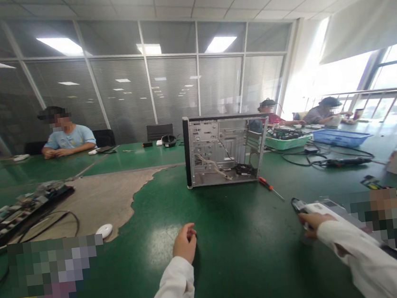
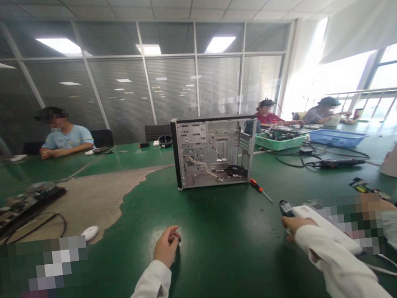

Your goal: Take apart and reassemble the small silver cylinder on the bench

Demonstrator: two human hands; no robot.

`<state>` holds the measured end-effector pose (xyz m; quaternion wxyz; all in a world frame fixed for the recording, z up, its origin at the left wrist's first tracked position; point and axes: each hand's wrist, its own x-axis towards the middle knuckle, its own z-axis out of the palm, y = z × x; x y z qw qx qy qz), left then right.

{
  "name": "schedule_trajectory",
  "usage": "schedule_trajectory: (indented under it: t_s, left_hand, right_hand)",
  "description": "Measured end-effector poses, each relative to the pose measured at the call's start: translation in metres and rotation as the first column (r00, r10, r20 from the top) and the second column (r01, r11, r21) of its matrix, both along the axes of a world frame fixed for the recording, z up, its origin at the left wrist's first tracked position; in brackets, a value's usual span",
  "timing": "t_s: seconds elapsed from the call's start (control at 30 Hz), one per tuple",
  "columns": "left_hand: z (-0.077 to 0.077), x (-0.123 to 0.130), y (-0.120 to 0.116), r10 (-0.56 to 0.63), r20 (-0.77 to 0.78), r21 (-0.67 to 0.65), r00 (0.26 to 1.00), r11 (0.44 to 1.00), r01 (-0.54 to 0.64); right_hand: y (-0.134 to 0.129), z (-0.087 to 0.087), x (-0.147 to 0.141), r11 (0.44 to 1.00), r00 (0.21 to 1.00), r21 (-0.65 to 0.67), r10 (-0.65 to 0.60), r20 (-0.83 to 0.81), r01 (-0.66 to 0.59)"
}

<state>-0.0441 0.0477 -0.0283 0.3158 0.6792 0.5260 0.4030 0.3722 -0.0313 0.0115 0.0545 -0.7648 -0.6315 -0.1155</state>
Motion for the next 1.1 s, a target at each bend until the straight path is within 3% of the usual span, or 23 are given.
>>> schedule_trajectory:
  t_s: [0.07,0.13,0.2,0.27,0.33,0.4,0.47,0.57,0.87,1.1]
  left_hand:
    - [0.000,0.000,0.000,-0.002,-0.002,-0.003,1.000,1.000,0.002]
    - [0.002,0.001,-0.002,-0.012,-0.007,-0.004,1.000,1.000,0.012]
    - [0.007,0.002,-0.006,-0.049,-0.018,0.010,0.999,0.999,0.049]
    - [0.013,0.003,-0.012,-0.118,-0.029,0.038,0.993,0.992,0.119]
    - [0.020,0.003,-0.019,-0.171,-0.026,0.057,0.985,0.983,0.172]
    - [0.024,0.004,-0.023,-0.195,-0.019,0.066,0.981,0.978,0.196]
    - [0.025,0.006,-0.025,-0.190,-0.015,0.070,0.982,0.979,0.190]
    - [0.023,0.009,-0.022,-0.157,-0.037,0.066,0.987,0.985,0.159]
    - [0.021,0.022,-0.011,-0.111,-0.266,0.081,0.958,0.987,0.137]
    - [0.018,0.024,-0.011,-0.119,-0.010,-0.013,0.993,0.993,0.119]
  right_hand:
    - [0.016,0.008,-0.041,0.970,0.990,-0.198,0.135,-0.047,-0.142]
    - [0.031,0.016,-0.090,0.925,0.949,-0.217,0.290,-0.124,-0.311]
    - [0.042,0.019,-0.142,0.882,0.874,-0.109,0.426,-0.233,-0.459]
    - [0.050,0.014,-0.188,0.815,0.751,0.011,0.539,-0.380,-0.580]
    - [0.056,0.001,-0.223,0.781,0.620,0.156,0.585,-0.523,-0.605]
    - [0.058,-0.015,-0.244,0.787,0.504,0.292,0.585,-0.636,-0.544]
    - [0.057,-0.032,-0.254,0.792,0.419,0.393,0.589,-0.691,-0.467]
    - [0.051,-0.047,-0.254,0.766,0.353,0.479,0.630,-0.691,-0.430]
    - [0.047,-0.043,-0.247,0.648,0.306,0.538,0.746,-0.592,-0.539]
    - [0.050,-0.039,-0.244,0.670,0.291,0.492,0.711,-0.640,-0.555]
